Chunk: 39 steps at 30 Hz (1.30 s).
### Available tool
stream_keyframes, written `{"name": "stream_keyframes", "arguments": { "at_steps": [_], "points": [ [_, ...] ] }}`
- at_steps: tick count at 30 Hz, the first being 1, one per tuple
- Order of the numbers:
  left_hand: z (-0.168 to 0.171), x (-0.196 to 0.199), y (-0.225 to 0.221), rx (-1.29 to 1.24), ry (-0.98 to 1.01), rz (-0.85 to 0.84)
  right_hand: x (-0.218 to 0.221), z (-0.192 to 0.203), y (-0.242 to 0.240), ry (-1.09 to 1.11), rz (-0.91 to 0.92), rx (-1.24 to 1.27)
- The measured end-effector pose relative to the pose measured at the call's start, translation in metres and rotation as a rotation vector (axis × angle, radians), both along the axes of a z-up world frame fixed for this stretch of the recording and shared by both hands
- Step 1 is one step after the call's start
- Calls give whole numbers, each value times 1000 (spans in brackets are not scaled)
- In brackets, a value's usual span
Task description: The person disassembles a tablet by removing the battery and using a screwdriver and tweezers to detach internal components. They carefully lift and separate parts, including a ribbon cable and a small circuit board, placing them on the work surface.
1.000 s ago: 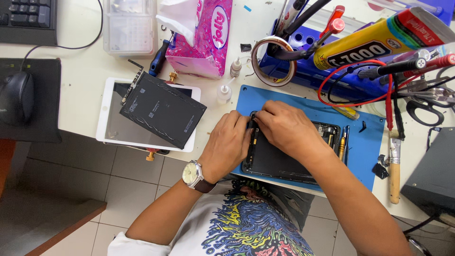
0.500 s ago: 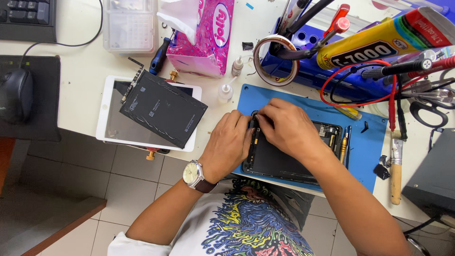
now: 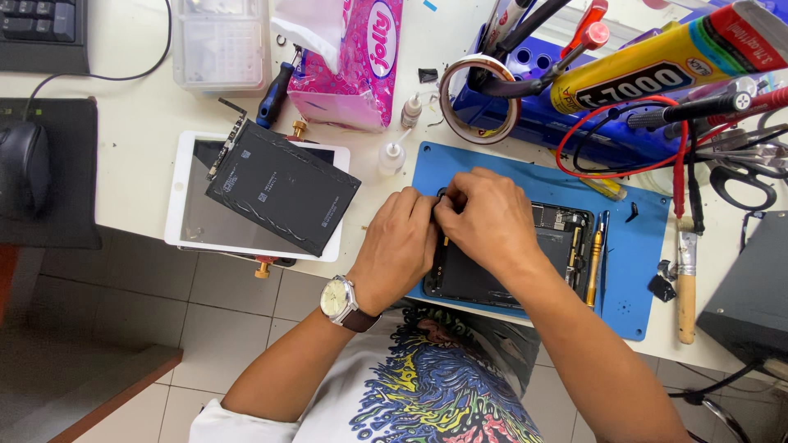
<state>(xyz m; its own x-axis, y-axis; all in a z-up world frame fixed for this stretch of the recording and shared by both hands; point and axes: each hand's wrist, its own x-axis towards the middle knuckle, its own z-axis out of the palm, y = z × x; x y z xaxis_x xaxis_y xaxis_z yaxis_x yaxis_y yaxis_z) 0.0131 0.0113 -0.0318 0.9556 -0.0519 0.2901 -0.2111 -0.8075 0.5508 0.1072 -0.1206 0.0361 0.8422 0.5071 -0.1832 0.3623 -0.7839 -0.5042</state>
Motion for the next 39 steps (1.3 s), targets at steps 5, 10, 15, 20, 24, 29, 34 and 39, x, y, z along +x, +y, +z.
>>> {"name": "stream_keyframes", "arguments": {
  "at_steps": [5, 10, 15, 20, 24, 29, 34, 39],
  "points": [
    [5, -1, 0, -27, 23, 4, 6, -3, -5, 14, 1, 25],
    [11, -1, 0, -65, 46, 7, 5, 4, -14, 97, 12, 200],
    [16, 1, 1, -111, 73, 9, -10, -9, -36, -14, 155, 374],
    [12, 1, 1, -120, 64, -3, -25, -31, -62, -288, 374, 385],
    [8, 0, 3, -130, 55, -3, -33, -39, -76, -459, 405, 353],
    [12, 0, 1, -97, 63, -5, -43, -45, -80, -480, 465, 343],
    [14, -6, -1, -58, 56, -17, -50, -44, -79, -482, 520, 313],
    [26, -18, -5, -2, 63, -24, -50, -55, -83, -467, 401, 278]
  ]
}}
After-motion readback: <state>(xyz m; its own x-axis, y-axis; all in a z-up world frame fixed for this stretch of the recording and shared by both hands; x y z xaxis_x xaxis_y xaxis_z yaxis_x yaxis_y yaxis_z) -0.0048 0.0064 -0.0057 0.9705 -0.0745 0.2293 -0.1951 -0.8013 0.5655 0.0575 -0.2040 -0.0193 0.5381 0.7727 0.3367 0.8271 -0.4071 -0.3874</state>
